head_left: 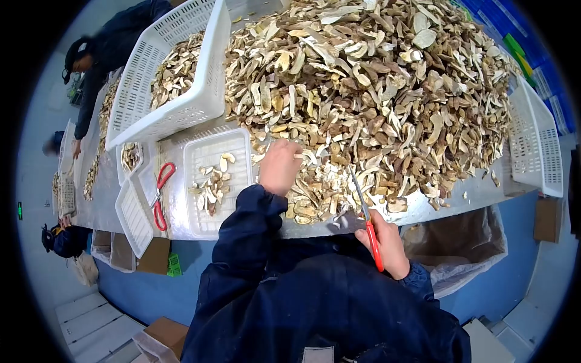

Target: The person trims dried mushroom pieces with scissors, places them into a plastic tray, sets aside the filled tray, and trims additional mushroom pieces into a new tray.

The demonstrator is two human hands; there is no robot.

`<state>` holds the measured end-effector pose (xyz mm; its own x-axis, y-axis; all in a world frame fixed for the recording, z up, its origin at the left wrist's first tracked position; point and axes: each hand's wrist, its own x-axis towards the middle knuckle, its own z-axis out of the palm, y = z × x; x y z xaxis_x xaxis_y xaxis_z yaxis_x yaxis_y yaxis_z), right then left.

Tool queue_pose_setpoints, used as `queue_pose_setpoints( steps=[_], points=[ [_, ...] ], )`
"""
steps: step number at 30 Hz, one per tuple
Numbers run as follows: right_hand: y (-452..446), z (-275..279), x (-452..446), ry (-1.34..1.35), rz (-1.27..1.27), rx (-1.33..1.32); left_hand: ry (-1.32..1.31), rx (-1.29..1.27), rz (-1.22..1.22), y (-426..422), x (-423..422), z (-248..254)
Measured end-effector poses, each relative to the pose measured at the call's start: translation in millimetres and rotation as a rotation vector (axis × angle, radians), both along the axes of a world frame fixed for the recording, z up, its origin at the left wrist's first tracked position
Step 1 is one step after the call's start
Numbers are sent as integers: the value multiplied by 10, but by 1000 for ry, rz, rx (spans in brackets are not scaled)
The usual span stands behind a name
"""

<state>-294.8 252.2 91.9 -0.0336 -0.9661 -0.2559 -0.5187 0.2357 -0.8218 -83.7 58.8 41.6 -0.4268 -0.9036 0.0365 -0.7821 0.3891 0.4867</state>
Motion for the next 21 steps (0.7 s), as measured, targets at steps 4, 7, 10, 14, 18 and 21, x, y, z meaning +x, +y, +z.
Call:
queue_pose_setpoints(
  steps=[4, 7, 10, 14, 18, 21],
  points=[
    [-4, -39, -1, -8, -9, -1, -28, 46, -20, 30, -39, -13],
    [-23, -43, -2, -11, 7, -7, 89, 104, -27, 62, -7, -36],
    [-57, 5, -8, -5, 26, 10, 365, 254, 51, 70, 58, -26],
    [-52, -13, -11, -38, -8, -5, 819, 690, 342, -123, 186, -142],
    [-50, -4, -5, -30, -4, -9, 339, -83, 261, -267, -23, -274],
    [-39, 8, -10, -17, 0, -1, 242, -103, 269, -285, -111, -270]
  ],
)
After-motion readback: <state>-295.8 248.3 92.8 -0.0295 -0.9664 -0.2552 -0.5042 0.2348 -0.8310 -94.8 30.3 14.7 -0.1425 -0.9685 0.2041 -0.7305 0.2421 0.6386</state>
